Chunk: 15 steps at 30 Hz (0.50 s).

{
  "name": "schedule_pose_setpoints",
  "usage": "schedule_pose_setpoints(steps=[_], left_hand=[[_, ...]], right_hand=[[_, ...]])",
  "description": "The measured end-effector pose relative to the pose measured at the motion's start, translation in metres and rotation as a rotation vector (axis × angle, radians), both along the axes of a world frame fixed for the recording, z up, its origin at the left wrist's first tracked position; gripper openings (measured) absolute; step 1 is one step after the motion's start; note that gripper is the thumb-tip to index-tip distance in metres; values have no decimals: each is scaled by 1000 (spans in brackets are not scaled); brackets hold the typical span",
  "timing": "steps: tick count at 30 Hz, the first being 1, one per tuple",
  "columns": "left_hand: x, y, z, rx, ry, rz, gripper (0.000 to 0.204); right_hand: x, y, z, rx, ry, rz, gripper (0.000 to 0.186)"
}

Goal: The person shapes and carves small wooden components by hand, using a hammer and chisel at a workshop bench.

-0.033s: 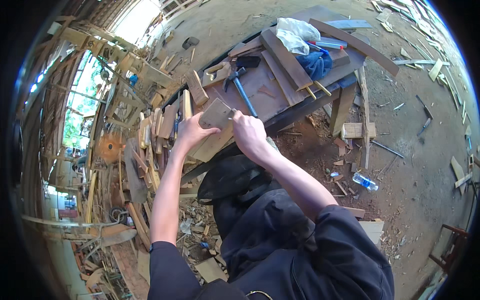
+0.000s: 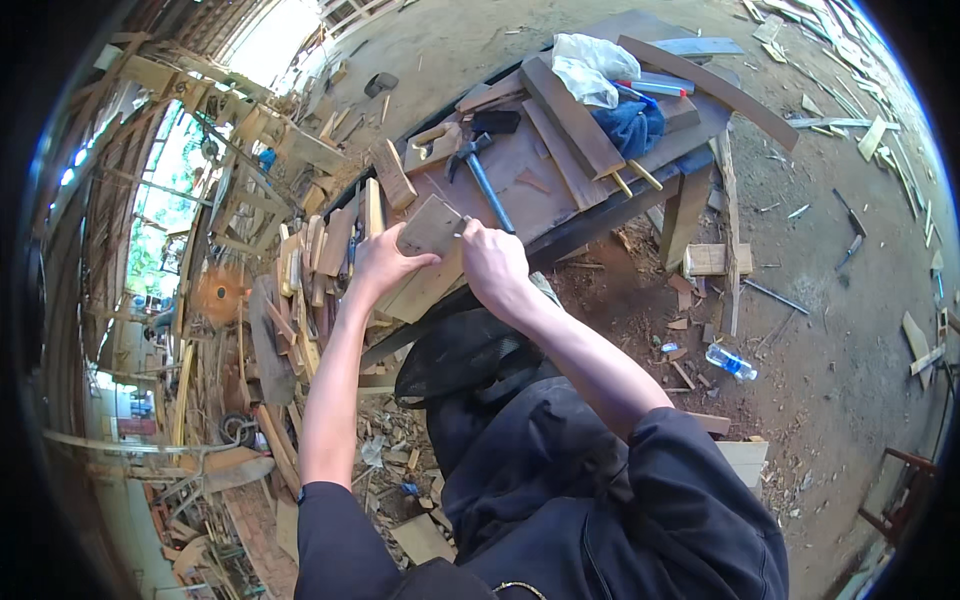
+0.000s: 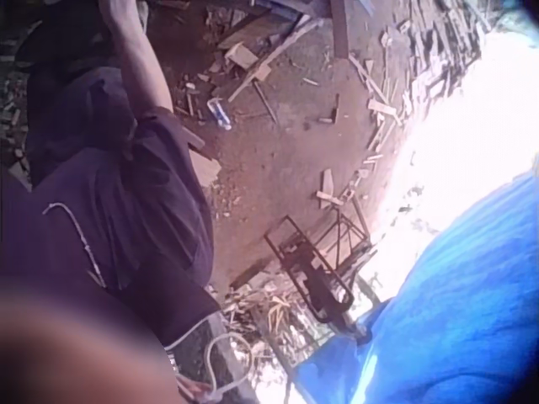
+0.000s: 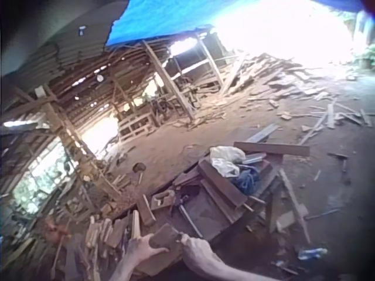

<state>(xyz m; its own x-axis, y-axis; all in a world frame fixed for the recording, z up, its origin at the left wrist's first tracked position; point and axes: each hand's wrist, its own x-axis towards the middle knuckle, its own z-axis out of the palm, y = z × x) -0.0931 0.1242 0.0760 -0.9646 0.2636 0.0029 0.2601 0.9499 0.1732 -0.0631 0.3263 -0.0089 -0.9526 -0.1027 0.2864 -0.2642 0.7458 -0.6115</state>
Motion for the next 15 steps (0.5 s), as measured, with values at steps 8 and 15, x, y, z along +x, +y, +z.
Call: schedule_pose_setpoints(steps=[8,15], left_hand=[[10,11,2,-106,-58,18,67],[9,-7,3,-65,-4,41,76]], right_hand=[[36,24,11,9,-132,72,15],[31,6,-9,-24,-47,47,15]])
